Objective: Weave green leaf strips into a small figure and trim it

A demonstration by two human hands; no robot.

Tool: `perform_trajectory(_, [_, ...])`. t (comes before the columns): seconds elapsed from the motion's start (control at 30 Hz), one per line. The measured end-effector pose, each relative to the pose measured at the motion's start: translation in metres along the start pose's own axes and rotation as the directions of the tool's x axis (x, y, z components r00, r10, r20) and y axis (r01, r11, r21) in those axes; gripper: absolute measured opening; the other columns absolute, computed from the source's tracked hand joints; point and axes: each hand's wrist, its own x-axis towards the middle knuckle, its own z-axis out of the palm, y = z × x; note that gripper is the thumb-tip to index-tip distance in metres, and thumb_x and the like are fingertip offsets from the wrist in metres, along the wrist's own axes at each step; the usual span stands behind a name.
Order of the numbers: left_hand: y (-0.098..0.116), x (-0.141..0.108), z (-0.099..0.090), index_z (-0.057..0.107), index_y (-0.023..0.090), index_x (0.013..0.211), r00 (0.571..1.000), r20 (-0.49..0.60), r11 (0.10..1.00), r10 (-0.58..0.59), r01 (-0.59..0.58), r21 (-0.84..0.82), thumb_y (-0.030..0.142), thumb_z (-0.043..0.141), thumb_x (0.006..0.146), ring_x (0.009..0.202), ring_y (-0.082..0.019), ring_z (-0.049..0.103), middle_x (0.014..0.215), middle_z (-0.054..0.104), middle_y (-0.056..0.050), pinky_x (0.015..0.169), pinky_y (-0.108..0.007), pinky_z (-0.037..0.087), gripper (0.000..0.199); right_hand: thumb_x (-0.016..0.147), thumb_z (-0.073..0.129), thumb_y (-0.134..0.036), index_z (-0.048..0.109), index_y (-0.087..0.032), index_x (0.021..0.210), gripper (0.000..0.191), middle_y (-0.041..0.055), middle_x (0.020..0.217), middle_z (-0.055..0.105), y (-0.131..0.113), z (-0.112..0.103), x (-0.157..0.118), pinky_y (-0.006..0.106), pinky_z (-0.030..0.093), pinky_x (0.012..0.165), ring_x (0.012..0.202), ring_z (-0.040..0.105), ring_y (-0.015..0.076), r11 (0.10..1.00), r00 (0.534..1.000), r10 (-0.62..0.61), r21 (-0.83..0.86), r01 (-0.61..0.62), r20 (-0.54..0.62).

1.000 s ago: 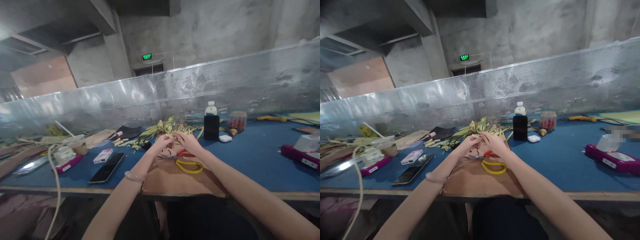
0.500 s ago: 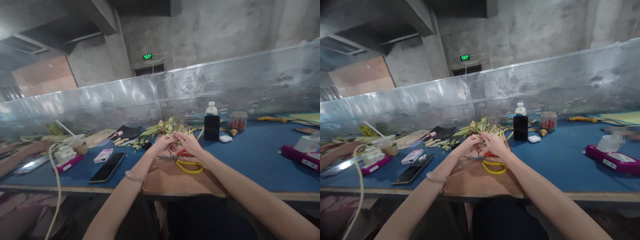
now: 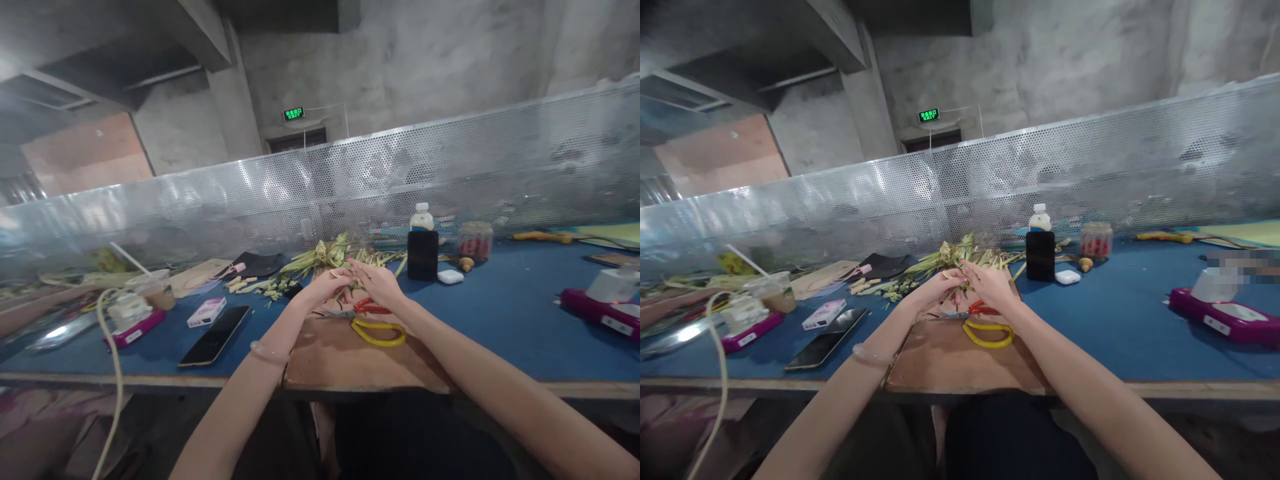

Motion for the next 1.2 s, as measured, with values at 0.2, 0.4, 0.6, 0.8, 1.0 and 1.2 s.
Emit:
perform_trajectory(0.2, [0.001,-0.003,0.004,0.053,0.013,0.092,0.996,-0.081,0.997,0.037,-0.031,0.074,0.037,0.062,0.069,0.051,-0.013,0.058,0.058,0.062,-0.002,0.052,-0.023,0.043,0.034,0.092,0.024,-0.035,0.039,-0.022,0.129,0.042,0.0060,0.085,0.069,0.000,0.004,-0.003,0.024,0.039,0.062,0.068,0.063,0.0177,0.973,0.998,-0.027,-0.229,0.040,0.057])
perform_trajectory(0.4, [-0.002,0.000,-0.004,0.054,0.014,0.092,0.961,-0.270,0.998,0.049,-0.035,0.056,0.033,0.063,0.068,0.063,-0.017,0.063,0.071,0.067,-0.007,0.054,-0.024,0.046,0.032,0.092,0.024,-0.036,0.051,-0.018,0.107,0.036,0.0077,0.085,0.067,-0.002,0.011,-0.001,0.023,0.036,0.060,0.074,0.062,0.0187,0.982,0.985,0.030,-0.191,0.003,0.167])
perform_trajectory(0.6, [-0.011,0.006,-0.007,0.058,0.013,0.089,0.952,-0.295,0.994,0.077,-0.050,0.098,0.037,0.062,0.069,0.060,-0.016,0.063,0.071,0.068,-0.008,0.055,-0.026,0.047,0.032,0.092,0.025,-0.029,0.054,-0.016,0.098,0.033,0.0095,0.085,0.067,-0.002,0.014,0.002,0.024,0.036,0.062,0.077,0.061,0.0188,0.950,0.972,0.008,-0.305,0.066,0.236])
perform_trajectory(0.8, [-0.014,0.013,-0.008,0.059,0.011,0.083,0.937,-0.322,0.991,0.136,-0.125,0.053,0.037,0.062,0.069,0.053,-0.013,0.059,0.062,0.065,-0.004,0.053,-0.025,0.047,0.029,0.091,0.027,-0.027,0.055,-0.014,0.100,0.033,0.0132,0.083,0.066,-0.010,0.008,0.002,0.027,0.036,0.060,0.073,0.061,0.0224,0.931,0.975,-0.007,-0.354,0.087,0.221])
perform_trajectory(1.0, [-0.014,0.010,-0.013,0.060,0.009,0.085,0.956,-0.268,0.992,0.120,-0.126,-0.005,0.035,0.064,0.068,0.058,-0.013,0.059,0.069,0.066,-0.007,0.055,-0.024,0.046,0.032,0.091,0.027,-0.030,0.056,-0.016,0.095,0.033,0.0112,0.078,0.066,-0.007,0.004,0.000,0.026,0.035,0.060,0.069,0.061,0.0206,0.898,0.978,-0.088,-0.410,0.160,0.191])
perform_trajectory(1.2, [-0.013,0.003,-0.017,0.059,0.011,0.098,0.961,-0.243,0.991,0.131,-0.132,0.009,0.034,0.066,0.066,0.058,-0.012,0.058,0.066,0.065,-0.005,0.060,-0.025,0.045,0.040,0.091,0.031,-0.034,0.056,-0.018,0.097,0.030,0.0060,0.077,0.064,-0.005,-0.003,-0.001,0.025,0.035,0.058,0.070,0.057,0.0183,0.959,0.992,-0.127,-0.259,0.118,-0.019])
